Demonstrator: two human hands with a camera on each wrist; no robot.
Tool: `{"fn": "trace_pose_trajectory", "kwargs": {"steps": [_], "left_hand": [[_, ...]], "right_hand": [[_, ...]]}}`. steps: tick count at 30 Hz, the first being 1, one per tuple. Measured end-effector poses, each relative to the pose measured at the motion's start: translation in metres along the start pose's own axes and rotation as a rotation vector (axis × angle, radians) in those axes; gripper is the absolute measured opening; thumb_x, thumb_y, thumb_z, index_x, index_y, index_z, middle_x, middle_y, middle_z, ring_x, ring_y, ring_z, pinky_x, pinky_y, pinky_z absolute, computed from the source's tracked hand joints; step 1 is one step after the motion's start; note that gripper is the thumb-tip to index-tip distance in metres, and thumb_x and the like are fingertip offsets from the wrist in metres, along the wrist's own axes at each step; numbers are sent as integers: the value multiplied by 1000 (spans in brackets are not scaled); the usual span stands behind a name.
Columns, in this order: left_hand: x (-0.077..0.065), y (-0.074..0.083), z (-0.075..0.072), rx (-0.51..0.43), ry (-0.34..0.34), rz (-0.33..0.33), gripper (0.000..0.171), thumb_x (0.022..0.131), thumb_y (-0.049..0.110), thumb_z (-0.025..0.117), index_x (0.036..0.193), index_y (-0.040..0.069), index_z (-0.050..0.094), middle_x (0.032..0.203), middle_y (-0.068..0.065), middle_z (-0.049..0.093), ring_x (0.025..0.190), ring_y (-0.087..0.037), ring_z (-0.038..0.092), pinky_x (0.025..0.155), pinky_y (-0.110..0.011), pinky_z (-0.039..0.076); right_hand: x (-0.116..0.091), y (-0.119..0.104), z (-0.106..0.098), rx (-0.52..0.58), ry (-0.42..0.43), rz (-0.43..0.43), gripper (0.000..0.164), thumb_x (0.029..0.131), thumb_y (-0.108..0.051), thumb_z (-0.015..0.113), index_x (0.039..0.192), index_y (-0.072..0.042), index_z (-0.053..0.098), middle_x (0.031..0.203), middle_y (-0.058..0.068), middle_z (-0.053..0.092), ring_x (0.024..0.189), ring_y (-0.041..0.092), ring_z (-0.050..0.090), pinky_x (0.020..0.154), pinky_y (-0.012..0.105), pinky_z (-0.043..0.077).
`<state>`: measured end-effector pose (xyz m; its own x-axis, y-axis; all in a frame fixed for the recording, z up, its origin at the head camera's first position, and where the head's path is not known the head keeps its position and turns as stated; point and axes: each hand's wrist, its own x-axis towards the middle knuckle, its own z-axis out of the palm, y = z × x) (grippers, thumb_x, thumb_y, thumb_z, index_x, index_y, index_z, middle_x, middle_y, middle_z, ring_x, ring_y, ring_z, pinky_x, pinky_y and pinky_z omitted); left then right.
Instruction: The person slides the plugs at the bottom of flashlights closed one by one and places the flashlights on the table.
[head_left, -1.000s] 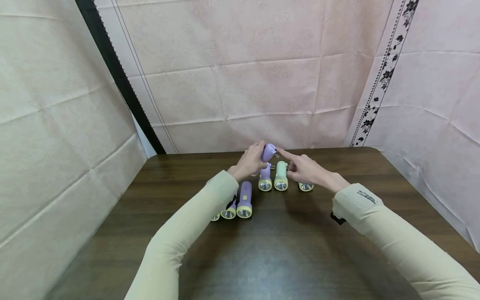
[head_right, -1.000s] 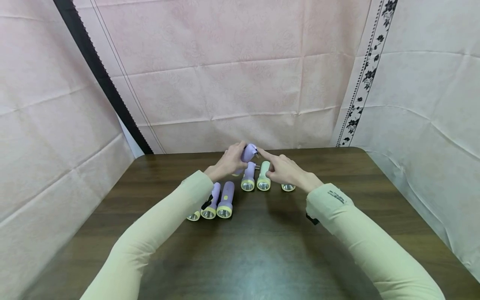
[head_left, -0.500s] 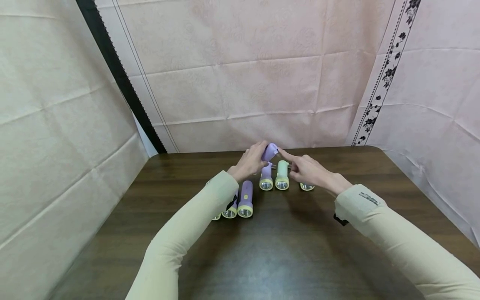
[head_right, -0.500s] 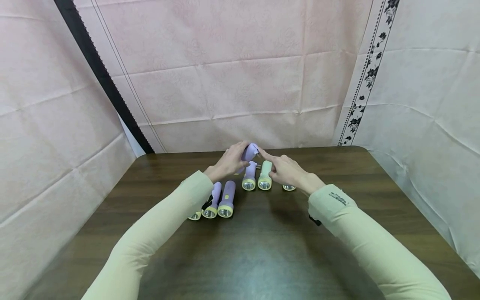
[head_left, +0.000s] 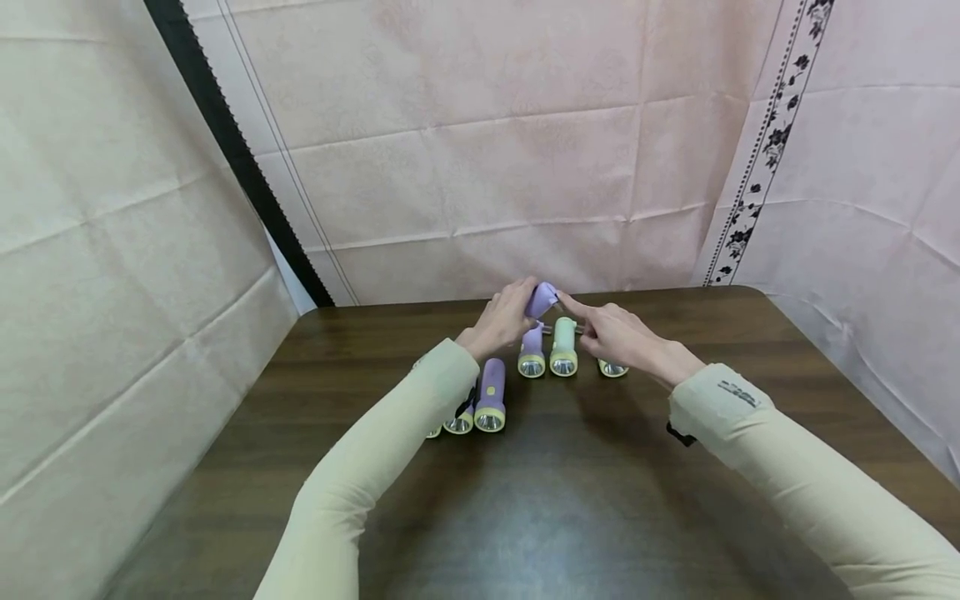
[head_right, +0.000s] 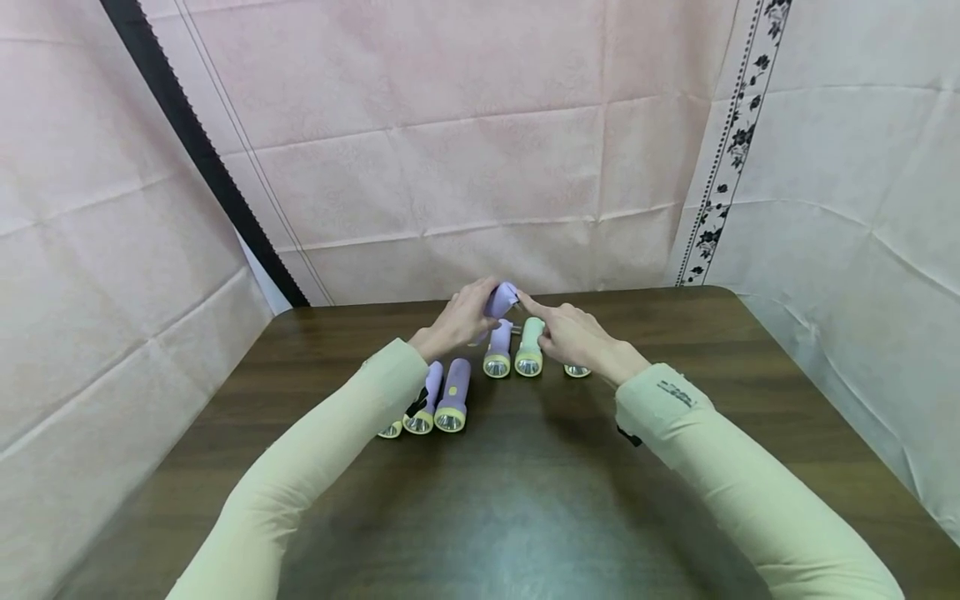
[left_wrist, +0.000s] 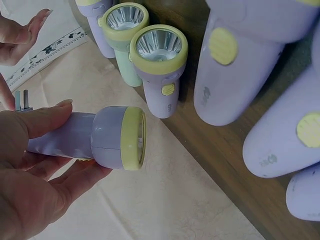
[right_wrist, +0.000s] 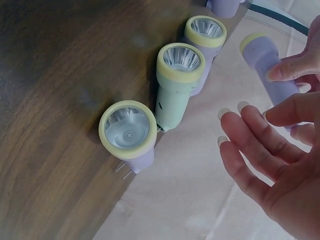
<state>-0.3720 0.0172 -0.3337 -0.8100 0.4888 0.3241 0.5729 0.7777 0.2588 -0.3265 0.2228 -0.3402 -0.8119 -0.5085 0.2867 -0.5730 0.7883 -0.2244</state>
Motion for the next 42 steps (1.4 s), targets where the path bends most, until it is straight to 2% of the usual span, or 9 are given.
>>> {"fn": "trace_pose_trajectory", "kwargs": {"steps": [6,14,36,42], "left_hand": [[3,3,2,-18,-3,-22,50,82,10,74,125,8,48,115,-11,60,104,-29,61,85,-41,53],[3,6,3,-21,-7,-15,55,82,8,73,130,7,47,121,-13,60,108,-28,60,88,-41,52],[4,11,3,-30,-28,5,49,82,11,75,123,8,50,117,-11,62,103,-26,61,84,-38,52],[1,11,1,-13,-60,-43,48,80,16,78,118,11,49,108,-9,63,95,-25,63,77,-37,53]], "right_hand": [[0,0,-1,-11,14,9,75,84,-2,55,153,-16,28,53,-6,41,49,9,34,47,26,29],[0,1,-1,-11,12,7,77,82,0,53,153,-17,27,53,-7,40,49,9,34,47,27,29],[2,0,-4,13,21,8,76,81,0,53,152,-13,29,55,-4,47,50,9,38,47,26,31],[3,0,-3,23,6,14,77,82,-1,54,152,-16,28,53,-6,46,48,8,36,45,26,30]]}}
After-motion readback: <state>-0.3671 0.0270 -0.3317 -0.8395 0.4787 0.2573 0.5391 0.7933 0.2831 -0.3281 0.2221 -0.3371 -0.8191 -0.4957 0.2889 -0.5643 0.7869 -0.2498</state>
